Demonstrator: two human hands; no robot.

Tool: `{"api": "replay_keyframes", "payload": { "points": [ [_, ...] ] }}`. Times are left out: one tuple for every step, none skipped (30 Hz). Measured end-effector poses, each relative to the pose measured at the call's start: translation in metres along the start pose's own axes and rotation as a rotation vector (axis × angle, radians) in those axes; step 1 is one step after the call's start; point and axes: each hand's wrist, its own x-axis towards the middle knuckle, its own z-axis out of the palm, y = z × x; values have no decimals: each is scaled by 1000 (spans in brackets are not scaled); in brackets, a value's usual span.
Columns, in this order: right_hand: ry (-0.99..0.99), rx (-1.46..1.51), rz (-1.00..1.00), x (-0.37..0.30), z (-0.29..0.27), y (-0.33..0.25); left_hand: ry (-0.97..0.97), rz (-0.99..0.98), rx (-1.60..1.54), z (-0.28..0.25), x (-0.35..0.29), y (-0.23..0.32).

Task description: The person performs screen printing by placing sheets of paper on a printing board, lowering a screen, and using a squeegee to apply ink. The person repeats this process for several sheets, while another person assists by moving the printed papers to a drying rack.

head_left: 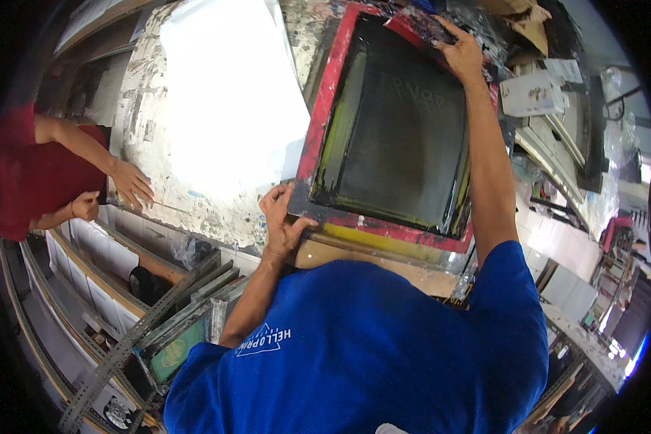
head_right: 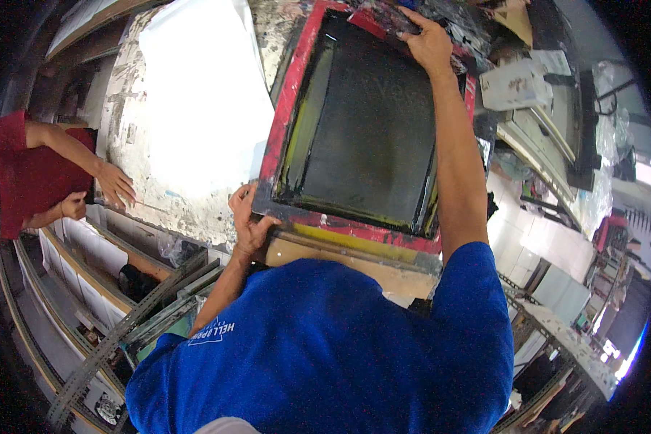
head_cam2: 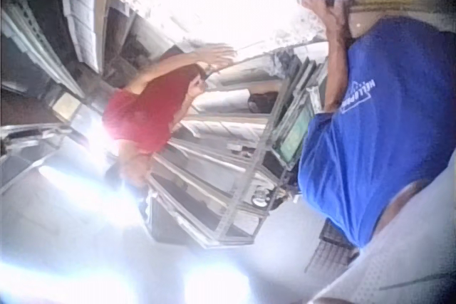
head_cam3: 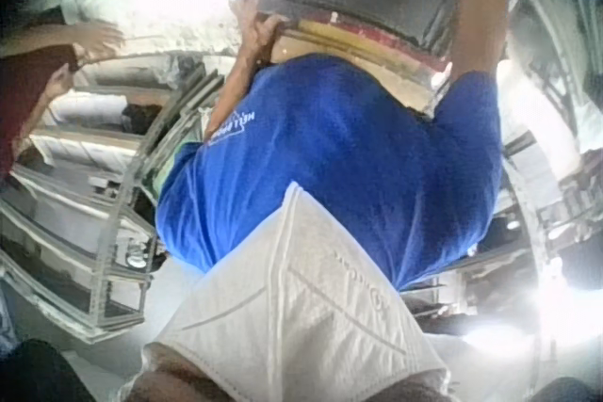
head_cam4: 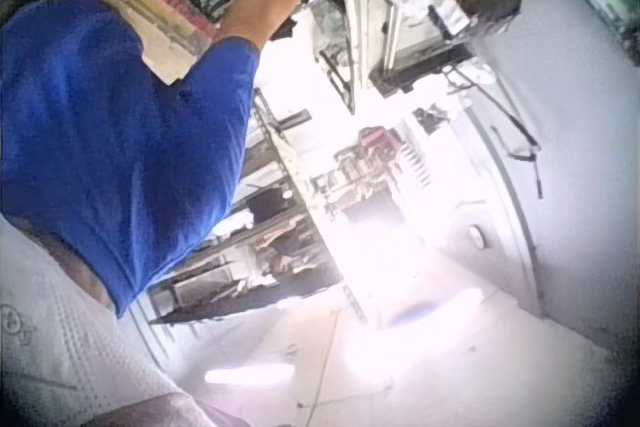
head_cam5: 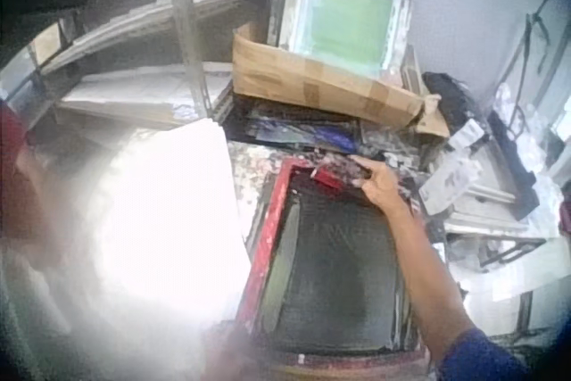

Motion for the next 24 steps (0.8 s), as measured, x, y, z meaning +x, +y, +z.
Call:
{"api": "replay_keyframes", "payload": {
  "points": [
    [22, 93, -1, -15, -7, 4, 9, 10, 2, 1, 0, 0],
    [49, 182, -7, -32, -16, 1, 32, 23, -23, 3, 1, 1],
    [73, 277, -19, -49, -23, -7, 54, 44, -43, 3, 1, 3],
    [-55, 495, 108, -73, -35, -41, 91, 55, -62, 3, 1, 2],
    [-70, 545, 158, -100, -42, -62, 119, 79, -78, 1, 2, 4],
    [-81, 592, 209, -126, -50, -79, 120, 97, -66, -2, 6, 10],
    [-128, 526, 175, -150, -60, -94, 151, 116, -93, -5, 10, 17],
    [-175, 465, 142, -175, -69, -107, 182, 135, -115, -8, 15, 24],
    [-202, 367, 104, -198, -80, -127, 208, 158, -142, -10, 21, 30],
    [-230, 267, 66, -217, -92, -151, 251, 185, -194, -11, 28, 36],
    [-222, 101, 12, -232, -103, -174, 291, 199, -240, -12, 37, 45],
    [-218, -62, -42, -240, -116, -196, 333, 208, -282, -14, 46, 57],
    [-223, -158, -83, -243, -128, -216, 372, 215, -327, -15, 57, 70],
    [-233, -252, -128, -242, -139, -237, 426, 204, -427, -17, 70, 90],
    [-243, -342, -176, -238, -150, -250, 468, 179, -545, -16, 79, 97],
    [-120, -342, -276, -232, -159, -255, 514, 188, -554, -18, 95, 111],
    [2, -340, -377, -225, -164, -258, 562, 195, -561, -22, 114, 129],
    [76, -285, -456, -206, -167, -250, 630, 188, -612, -24, 135, 159],
    [151, -233, -541, -188, -172, -243, 702, 185, -660, -21, 156, 178],
    [230, -203, -618, -173, -181, -238, 702, 273, -840, -9, 177, 171],
    [191, -112, -568, -161, -191, -244, 709, 368, -1008, 2, 196, 159],
    [149, -15, -527, -148, -198, -251, 721, 467, -1159, 10, 214, 145],
    [123, 15, -444, -136, -211, -263, 686, 626, -959, 24, 236, 153],
    [48, 43, -306, -125, -219, -279, 625, 502, -728, 38, 252, 137]
  ]
}}
